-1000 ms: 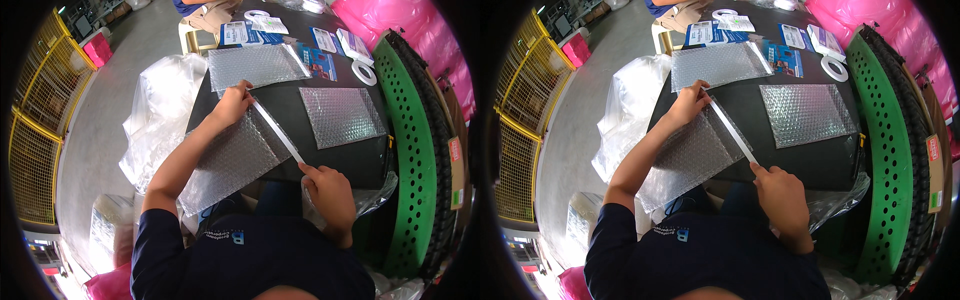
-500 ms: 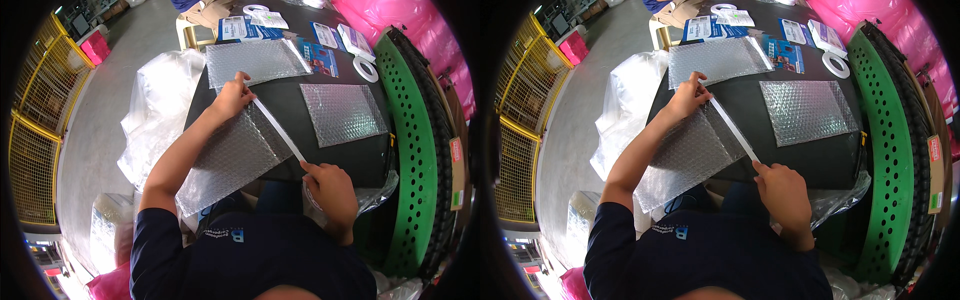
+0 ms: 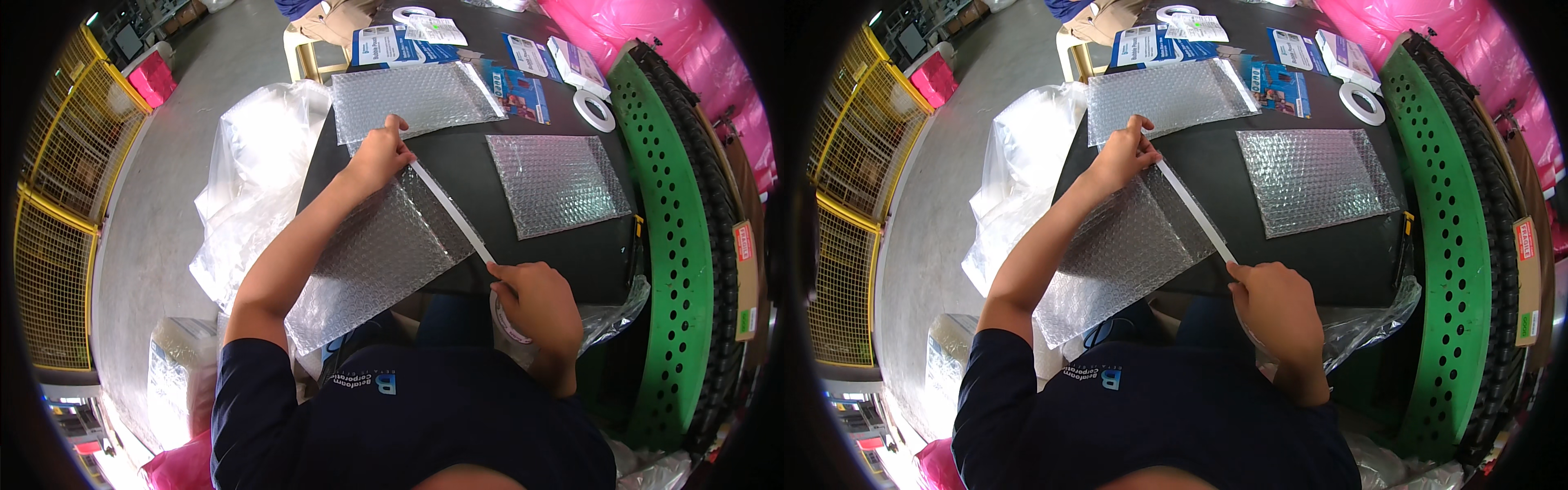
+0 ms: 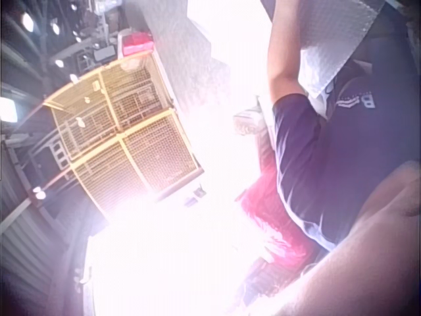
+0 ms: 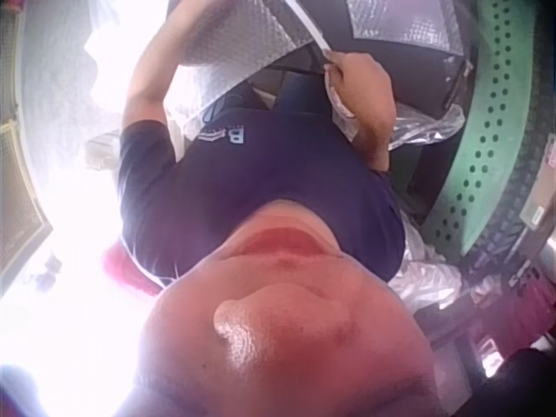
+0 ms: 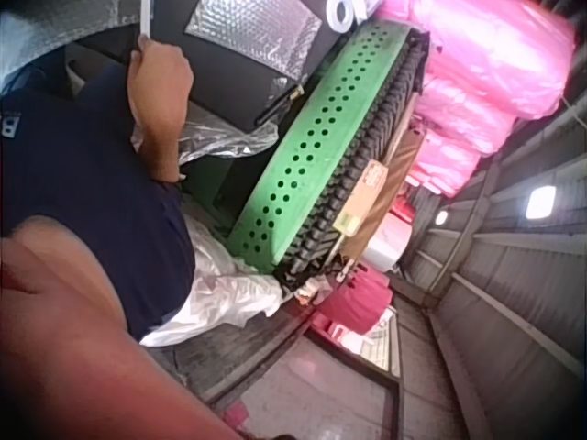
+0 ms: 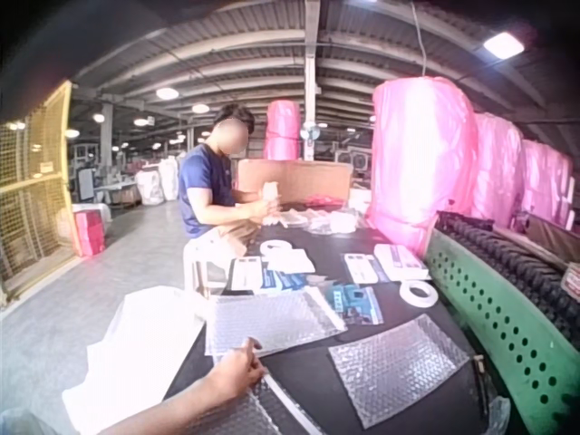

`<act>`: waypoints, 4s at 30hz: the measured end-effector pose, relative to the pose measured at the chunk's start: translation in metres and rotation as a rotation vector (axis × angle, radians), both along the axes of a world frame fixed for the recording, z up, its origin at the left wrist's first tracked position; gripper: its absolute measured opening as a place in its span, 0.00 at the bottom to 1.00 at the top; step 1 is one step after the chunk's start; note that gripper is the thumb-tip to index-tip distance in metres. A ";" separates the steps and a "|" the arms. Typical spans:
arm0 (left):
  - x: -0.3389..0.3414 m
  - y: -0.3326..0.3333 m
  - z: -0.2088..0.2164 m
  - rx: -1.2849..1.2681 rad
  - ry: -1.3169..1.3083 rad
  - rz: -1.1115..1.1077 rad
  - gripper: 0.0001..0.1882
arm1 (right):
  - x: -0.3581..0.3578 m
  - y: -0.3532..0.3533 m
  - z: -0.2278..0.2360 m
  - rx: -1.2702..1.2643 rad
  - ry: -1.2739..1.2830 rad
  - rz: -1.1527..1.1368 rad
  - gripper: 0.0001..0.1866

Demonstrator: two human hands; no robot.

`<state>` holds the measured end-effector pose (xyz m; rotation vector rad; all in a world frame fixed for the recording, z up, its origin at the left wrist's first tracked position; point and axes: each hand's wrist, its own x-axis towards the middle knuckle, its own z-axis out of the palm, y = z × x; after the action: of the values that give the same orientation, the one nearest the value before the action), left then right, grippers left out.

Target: The person wraps a rectangular item in bubble wrap and secures it with clear adhesive tape. They repeatedly fold the bubble wrap over the item and apply strips of tape to seal the edges, creating a protective package.

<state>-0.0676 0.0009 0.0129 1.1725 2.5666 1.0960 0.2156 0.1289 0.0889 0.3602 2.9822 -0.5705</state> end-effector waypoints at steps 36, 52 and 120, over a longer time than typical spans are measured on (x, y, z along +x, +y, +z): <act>0.096 0.004 0.003 -0.537 0.093 0.172 0.73 | -0.022 0.026 -0.003 -0.121 0.048 0.149 0.16; 0.069 -0.031 -0.025 0.149 0.284 -0.049 0.10 | -0.144 0.034 -0.067 -0.114 0.486 0.649 0.07; 0.128 -0.052 -0.009 -0.233 0.348 0.101 0.37 | -0.147 0.050 -0.102 -1.647 0.600 -0.022 0.18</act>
<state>0.0608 -0.0516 0.0041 1.2818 2.9413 0.6271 0.0685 0.1785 -0.0134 0.0185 1.7315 -2.9667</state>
